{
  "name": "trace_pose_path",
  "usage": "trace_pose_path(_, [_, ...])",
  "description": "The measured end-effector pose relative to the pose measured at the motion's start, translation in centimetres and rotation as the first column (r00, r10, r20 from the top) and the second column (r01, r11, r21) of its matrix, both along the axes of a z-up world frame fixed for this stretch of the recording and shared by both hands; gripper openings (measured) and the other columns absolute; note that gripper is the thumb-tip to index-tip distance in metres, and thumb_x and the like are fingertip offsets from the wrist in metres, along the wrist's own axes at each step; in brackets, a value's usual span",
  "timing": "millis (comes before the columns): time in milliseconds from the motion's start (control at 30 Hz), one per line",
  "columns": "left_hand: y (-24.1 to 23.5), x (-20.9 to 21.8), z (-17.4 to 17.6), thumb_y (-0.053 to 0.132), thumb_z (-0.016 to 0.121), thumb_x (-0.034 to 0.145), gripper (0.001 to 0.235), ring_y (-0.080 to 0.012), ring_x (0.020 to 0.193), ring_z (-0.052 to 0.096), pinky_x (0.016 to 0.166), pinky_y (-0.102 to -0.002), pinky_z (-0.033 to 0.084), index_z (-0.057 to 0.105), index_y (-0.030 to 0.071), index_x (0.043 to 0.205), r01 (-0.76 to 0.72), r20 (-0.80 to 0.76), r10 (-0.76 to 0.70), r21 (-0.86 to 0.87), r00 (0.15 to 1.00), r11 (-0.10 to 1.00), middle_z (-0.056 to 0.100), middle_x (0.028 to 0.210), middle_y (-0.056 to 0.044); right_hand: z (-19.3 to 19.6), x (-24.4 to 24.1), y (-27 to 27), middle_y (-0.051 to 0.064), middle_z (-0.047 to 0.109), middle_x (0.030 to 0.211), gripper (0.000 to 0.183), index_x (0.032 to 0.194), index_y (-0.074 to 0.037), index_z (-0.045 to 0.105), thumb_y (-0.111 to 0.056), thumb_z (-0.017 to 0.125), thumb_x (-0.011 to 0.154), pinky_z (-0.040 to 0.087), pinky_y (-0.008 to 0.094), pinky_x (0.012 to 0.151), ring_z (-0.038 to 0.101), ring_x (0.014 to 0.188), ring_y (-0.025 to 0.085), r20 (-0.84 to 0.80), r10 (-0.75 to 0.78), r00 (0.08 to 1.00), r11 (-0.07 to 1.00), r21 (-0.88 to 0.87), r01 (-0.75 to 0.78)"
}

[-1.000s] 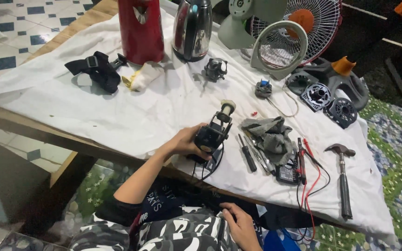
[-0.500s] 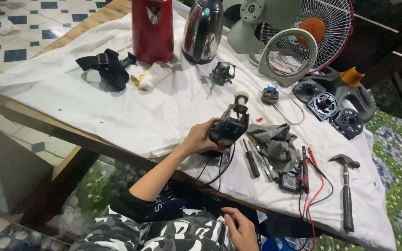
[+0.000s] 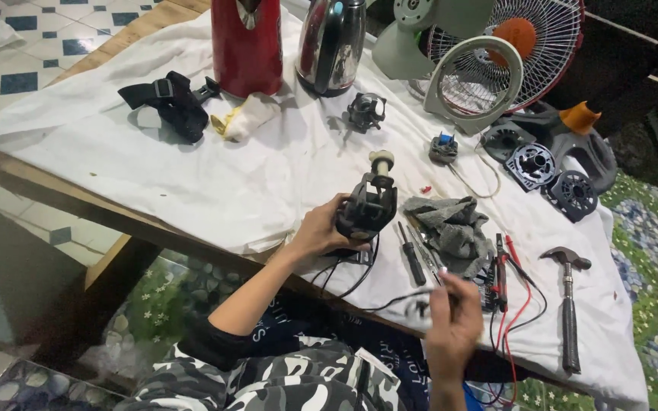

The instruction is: The person repairs a small electrical device, likely a fan motor, by using a screwdriver to adjust internal components and a cloth to wipe the exterior. They then use pliers to manipulate wires and parts of the device.

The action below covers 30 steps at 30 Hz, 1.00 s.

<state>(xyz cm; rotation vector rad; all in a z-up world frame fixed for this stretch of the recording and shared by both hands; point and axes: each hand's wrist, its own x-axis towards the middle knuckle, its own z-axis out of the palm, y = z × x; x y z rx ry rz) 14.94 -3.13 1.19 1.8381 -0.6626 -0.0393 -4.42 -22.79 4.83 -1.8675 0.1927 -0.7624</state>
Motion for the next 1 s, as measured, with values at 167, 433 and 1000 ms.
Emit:
trace_pose_path(167, [-0.2, -0.4, -0.7, 0.050, 0.091, 0.058, 0.093, -0.0310, 0.113, 0.072, 0.095, -0.043, 0.056, 0.045, 0.029, 0.137, 0.000, -0.109, 0.005, 0.049, 0.994, 0.999, 0.075, 0.122, -0.010, -3.2, 6.0, 2.1, 0.001, 0.047, 0.090, 0.022, 0.120, -0.004, 0.058, -0.002, 0.057, 0.098, 0.039, 0.020, 0.054, 0.044, 0.063, 0.008, 0.308, 0.053, 0.950, 0.968, -0.249, 0.027])
trace_pose_path(433, [-0.4, -2.8, -2.0, 0.048, 0.082, 0.078, 0.101, -0.0357, 0.122, 0.066, 0.089, -0.048, 0.057, 0.025, 0.019, 0.155, -0.089, 0.034, 0.088, 0.010, 0.996, 0.996, 0.064, 0.138, -0.014, -8.5, 6.2, 2.4, 0.007, 0.049, 0.090, 0.031, 0.128, 0.002, 0.062, -0.017, 0.062, 0.103, 0.048, 0.033, 0.072, 0.048, 0.074, 0.019, 0.198, 0.012, 0.980, 0.841, -0.532, 0.097])
trace_pose_path(1000, [-0.2, -2.8, -2.8, 0.051, 0.079, 0.079, 0.103, -0.0360, 0.128, 0.061, 0.095, -0.047, 0.055, 0.023, 0.019, 0.159, -0.104, 0.033, 0.102, 0.066, 0.994, 0.992, 0.057, 0.148, -0.013, -9.1, 5.8, 1.7, 0.011, 0.061, 0.096, 0.026, 0.121, -0.003, 0.064, -0.021, 0.056, 0.104, 0.050, 0.038, 0.084, 0.061, 0.084, 0.023, 0.104, 0.054, 0.993, 0.746, -0.665, 0.028])
